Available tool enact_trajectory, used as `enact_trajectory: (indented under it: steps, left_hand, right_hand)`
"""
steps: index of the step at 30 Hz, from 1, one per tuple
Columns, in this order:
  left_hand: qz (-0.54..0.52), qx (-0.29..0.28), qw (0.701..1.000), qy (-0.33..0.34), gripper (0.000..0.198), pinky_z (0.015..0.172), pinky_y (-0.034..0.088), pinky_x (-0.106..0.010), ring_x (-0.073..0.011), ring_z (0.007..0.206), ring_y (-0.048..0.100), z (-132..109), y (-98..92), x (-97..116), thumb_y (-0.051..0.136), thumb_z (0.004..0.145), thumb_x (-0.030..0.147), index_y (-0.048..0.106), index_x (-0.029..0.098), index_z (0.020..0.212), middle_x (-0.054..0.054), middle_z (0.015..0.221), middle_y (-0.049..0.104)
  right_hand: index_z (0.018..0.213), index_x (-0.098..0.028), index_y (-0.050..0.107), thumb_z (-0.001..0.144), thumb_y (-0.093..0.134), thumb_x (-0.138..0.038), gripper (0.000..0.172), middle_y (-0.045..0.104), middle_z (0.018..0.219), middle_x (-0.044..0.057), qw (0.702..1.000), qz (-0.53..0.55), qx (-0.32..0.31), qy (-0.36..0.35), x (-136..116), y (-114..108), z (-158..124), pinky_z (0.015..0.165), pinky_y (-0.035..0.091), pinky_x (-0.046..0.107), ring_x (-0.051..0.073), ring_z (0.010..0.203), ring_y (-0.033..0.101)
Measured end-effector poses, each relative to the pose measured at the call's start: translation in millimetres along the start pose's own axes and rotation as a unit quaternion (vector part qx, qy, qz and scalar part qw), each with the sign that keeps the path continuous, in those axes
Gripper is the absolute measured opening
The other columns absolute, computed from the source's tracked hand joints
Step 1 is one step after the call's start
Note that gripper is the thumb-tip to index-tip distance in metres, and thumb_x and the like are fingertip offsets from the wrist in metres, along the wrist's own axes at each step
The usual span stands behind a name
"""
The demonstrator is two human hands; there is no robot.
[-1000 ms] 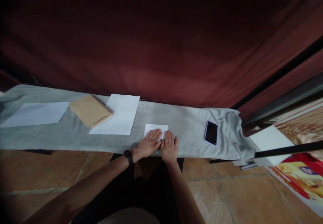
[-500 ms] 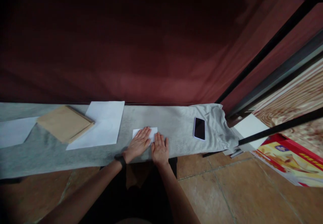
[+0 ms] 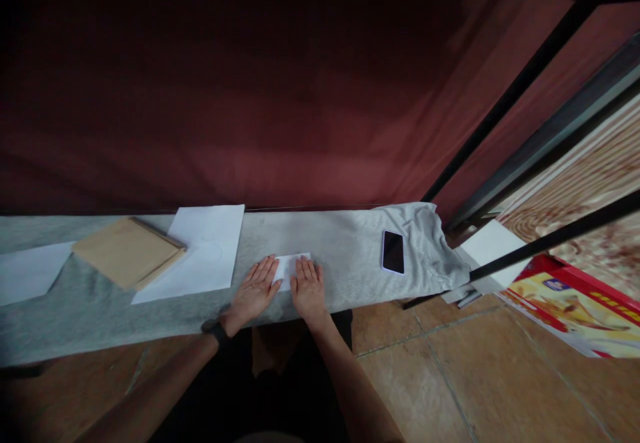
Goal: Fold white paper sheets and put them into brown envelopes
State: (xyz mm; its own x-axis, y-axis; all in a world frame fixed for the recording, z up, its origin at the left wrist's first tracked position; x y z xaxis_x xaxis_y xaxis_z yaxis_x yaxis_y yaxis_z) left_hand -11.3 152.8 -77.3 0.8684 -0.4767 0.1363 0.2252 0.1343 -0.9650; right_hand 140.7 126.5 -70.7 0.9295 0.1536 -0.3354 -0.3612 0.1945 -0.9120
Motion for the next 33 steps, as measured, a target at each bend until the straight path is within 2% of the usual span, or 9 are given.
enact_trajectory:
  steps: [3, 6, 19, 25, 30, 33]
  left_hand:
    - [-0.001, -0.001, 1.000, 0.002, 0.062, 0.123, 0.026, -0.044, -0.0240, 0.150, 0.032, 0.7, 0.3, -0.3, 0.030, 0.100, 0.045, 0.038, 0.013, 0.153, -0.013, 0.159, 0.039]
    - [0.001, -0.004, 1.000, 0.003, 0.063, 0.122, 0.027, -0.045, -0.0245, 0.150, 0.032, 1.0, 2.6, -1.9, 0.030, 0.100, 0.045, 0.037, 0.011, 0.153, -0.014, 0.159, 0.039]
    - [-0.003, -0.021, 1.000, -0.004, 0.069, 0.124, 0.025, -0.046, -0.0257, 0.152, 0.026, 2.1, 0.4, -1.7, 0.031, 0.100, 0.052, 0.035, 0.008, 0.153, -0.017, 0.160, 0.035]
    - [0.004, -0.030, 0.999, -0.010, 0.070, 0.125, 0.022, -0.044, -0.0262, 0.152, 0.026, 2.7, 1.6, -1.5, 0.032, 0.100, 0.052, 0.035, 0.006, 0.152, -0.017, 0.161, 0.035]
    - [0.010, -0.016, 1.000, -0.009, 0.070, 0.124, 0.023, -0.045, -0.0265, 0.151, 0.027, 2.9, 1.2, -2.2, 0.031, 0.100, 0.052, 0.036, 0.006, 0.152, -0.017, 0.160, 0.036]
    - [0.002, -0.012, 1.000, -0.006, 0.069, 0.124, 0.025, -0.046, -0.0270, 0.151, 0.029, 3.0, 1.2, -2.4, 0.032, 0.099, 0.052, 0.036, 0.007, 0.152, -0.018, 0.160, 0.037]
  right_hand:
    - [0.151, -0.015, 0.043, 0.106, 0.034, -0.036, 0.050, 0.042, 0.157, 0.009, 0.999, 0.008, -0.028, -0.031, -12.7, 8.9, 14.2, 0.122, 0.025, 0.046, 0.023, 0.146, 0.038]
    - [0.151, -0.015, 0.043, 0.107, 0.035, -0.038, 0.050, 0.041, 0.157, 0.010, 0.999, -0.007, -0.032, -0.035, -12.3, 14.6, 20.9, 0.121, 0.024, 0.048, 0.025, 0.146, 0.038]
    - [0.153, -0.014, 0.039, 0.107, 0.034, -0.042, 0.054, 0.040, 0.157, 0.012, 0.997, -0.080, 0.006, 0.010, 29.4, 5.6, 11.5, 0.120, 0.024, 0.048, 0.028, 0.144, 0.040]
    - [0.153, -0.018, 0.040, 0.106, 0.036, -0.034, 0.050, 0.041, 0.157, 0.008, 0.996, -0.082, 0.018, 0.019, 40.7, -2.6, 5.4, 0.120, 0.023, 0.047, 0.027, 0.144, 0.040]
    - [0.153, -0.014, 0.040, 0.105, 0.037, -0.029, 0.051, 0.040, 0.157, 0.011, 0.996, -0.078, 0.031, 0.037, 32.5, -7.0, 1.5, 0.120, 0.024, 0.046, 0.026, 0.144, 0.040]
    - [0.152, -0.014, 0.041, 0.104, 0.039, -0.032, 0.051, 0.041, 0.157, 0.010, 0.997, -0.060, 0.038, -0.003, 11.9, -2.3, -5.7, 0.120, 0.026, 0.044, 0.024, 0.142, 0.043]
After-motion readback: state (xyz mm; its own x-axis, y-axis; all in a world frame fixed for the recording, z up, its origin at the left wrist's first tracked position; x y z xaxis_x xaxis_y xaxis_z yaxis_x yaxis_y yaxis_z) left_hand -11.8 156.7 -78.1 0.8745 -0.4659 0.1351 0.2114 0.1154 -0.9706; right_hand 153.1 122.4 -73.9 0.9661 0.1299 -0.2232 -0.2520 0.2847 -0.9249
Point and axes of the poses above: each hand's wrist, its own z-axis towards the middle knuckle, its own y-axis out of the palm, x = y × z, the point moved 6 cm from there along z, towards the middle knuckle
